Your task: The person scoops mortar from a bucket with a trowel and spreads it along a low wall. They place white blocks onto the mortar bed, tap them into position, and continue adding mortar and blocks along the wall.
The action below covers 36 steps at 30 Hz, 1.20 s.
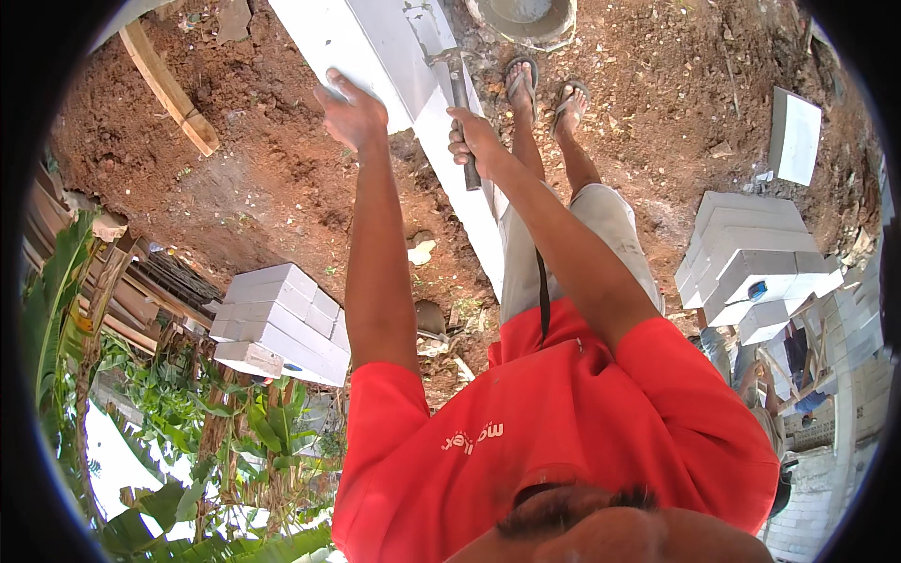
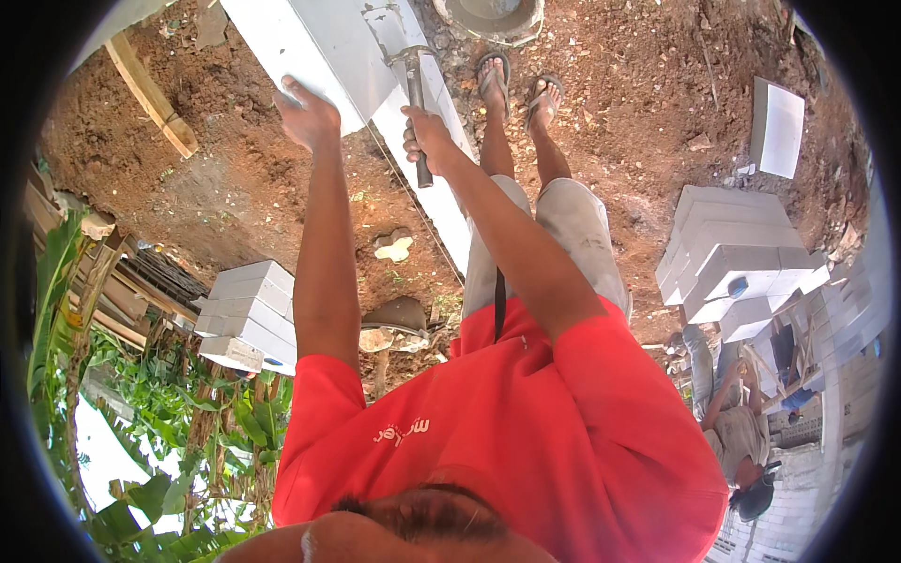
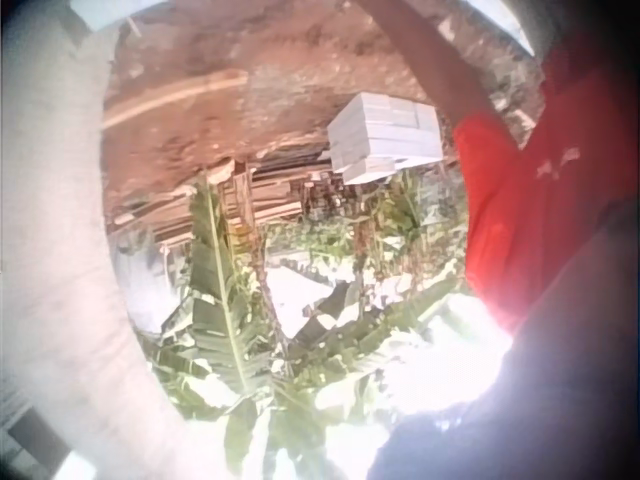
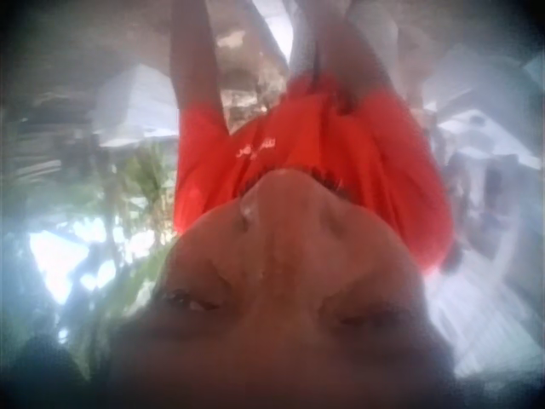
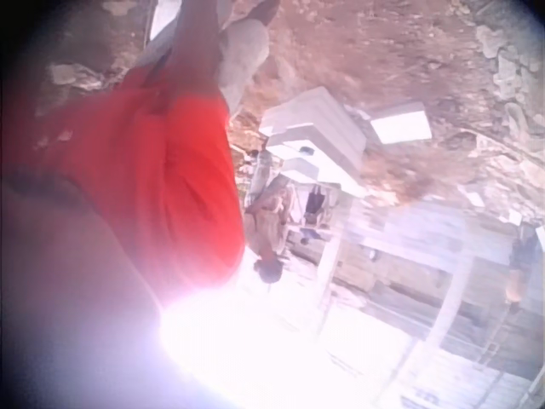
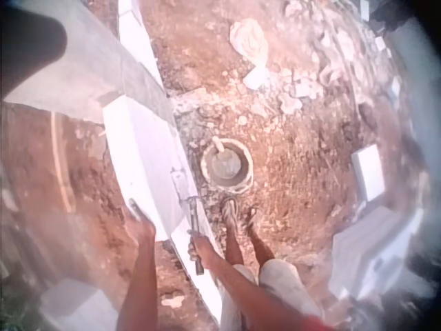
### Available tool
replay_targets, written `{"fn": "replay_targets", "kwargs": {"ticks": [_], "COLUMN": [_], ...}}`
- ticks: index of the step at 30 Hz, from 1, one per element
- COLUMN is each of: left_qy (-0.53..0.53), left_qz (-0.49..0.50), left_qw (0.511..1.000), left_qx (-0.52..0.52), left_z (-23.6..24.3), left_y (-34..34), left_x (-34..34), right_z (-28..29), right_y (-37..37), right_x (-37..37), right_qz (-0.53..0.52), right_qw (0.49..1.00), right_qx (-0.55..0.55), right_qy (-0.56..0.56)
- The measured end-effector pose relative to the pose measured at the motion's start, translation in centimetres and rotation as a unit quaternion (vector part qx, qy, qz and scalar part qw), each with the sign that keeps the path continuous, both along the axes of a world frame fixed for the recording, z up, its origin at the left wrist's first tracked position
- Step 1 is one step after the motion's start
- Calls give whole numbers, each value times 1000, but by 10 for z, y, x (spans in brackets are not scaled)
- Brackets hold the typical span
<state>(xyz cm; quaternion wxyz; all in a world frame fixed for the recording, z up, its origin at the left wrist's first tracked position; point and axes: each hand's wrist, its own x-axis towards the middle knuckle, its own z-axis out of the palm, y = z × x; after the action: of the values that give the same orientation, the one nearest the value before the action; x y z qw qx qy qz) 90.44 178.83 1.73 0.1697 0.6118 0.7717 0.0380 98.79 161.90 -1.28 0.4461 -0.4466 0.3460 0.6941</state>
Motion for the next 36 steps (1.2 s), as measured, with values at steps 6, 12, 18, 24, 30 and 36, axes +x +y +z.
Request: {"fn": "replay_targets", "kwargs": {"ticks": [6, 12, 18, 24, 30, 36], "left_qy": [-39, -36, -85, 9, -9, -13], "left_qz": [36, -5, -113, -312, -315, -300], "left_qw": [994, 999, 981, 939, 941, 947], "left_qx": [-100, -32, 132, 141, 125, 114], "left_z": [30, 16, -1, 13, 3, 6], "left_y": [1, 5, 27, 114, 118, 117], "left_x": [21, 10, 10, 77, 85, 77], "right_z": [1, 1, 66, 63, 0, 24], "right_y": [10, 12, 67, 154, 207, 210], "right_x": [-8, 31, 124, 148, 107, 107], "right_qz": [-1, 23, -40, -137, -1, -84], "right_qw": [1000, 992, 968, 962, 992, 989], "right_qx": [18, 32, 85, 28, 120, 42], "right_qy": [22, -116, -235, -234, -38, -113]}}
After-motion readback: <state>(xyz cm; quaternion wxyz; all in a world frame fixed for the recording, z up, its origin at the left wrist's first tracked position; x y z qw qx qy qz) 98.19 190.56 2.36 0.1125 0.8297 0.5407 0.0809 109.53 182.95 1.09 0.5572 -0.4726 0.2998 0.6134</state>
